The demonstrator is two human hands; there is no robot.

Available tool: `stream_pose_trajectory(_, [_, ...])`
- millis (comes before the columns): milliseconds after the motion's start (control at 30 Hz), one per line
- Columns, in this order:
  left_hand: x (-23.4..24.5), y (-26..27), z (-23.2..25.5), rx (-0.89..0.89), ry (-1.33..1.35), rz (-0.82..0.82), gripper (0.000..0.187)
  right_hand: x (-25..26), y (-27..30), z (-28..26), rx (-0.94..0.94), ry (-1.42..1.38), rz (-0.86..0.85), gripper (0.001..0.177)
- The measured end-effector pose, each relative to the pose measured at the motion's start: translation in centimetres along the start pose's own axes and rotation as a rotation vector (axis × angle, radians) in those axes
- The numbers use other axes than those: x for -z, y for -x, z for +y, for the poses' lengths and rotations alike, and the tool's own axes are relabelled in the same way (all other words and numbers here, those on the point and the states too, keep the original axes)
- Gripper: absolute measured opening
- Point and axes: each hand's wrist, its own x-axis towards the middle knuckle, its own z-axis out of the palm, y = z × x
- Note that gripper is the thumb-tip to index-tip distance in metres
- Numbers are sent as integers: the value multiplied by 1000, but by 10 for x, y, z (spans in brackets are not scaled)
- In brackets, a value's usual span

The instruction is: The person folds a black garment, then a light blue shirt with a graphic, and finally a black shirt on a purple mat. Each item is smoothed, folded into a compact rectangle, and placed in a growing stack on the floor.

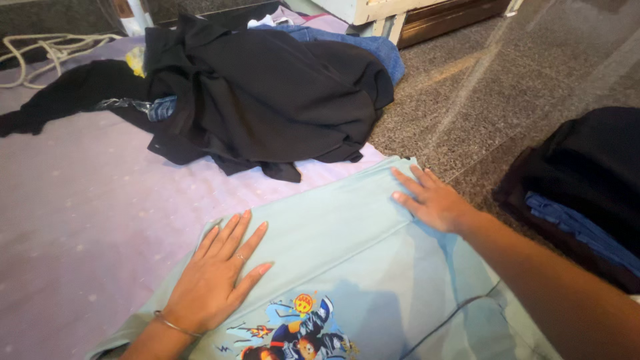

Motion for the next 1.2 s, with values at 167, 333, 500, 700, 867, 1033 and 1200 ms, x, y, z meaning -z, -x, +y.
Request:
stream_pose_trajectory(167, [11, 16, -20, 265, 25, 198, 58, 26, 19, -2, 170, -55, 238, 66])
stream_pose_trajectory(333, [19, -9, -74, 940, 189, -129, 70, 69, 5, -45, 575, 119, 200, 82])
stream_pose_trajectory(500, [12, -16, -90, 1112, 589, -223, 59, 89, -39, -103, 520, 211, -82, 110])
stream_pose_trajectory(700, [18, -7, -92, 1122, 822, -380, 59, 90, -67, -133, 372, 378, -303, 113])
stream_pose_trajectory(867, [12, -26, -87, 910, 488, -268, 66, 90, -75, -119, 252, 419, -334, 82])
stream_pose_trajectory(1033, [10, -46, -81, 883, 431, -411, 68, 78, -77, -99, 302, 344, -288, 60])
stream_pose_trajectory(1200, [13, -43, -77, 875, 589, -366, 48, 72, -77, -94, 311, 335, -307, 56])
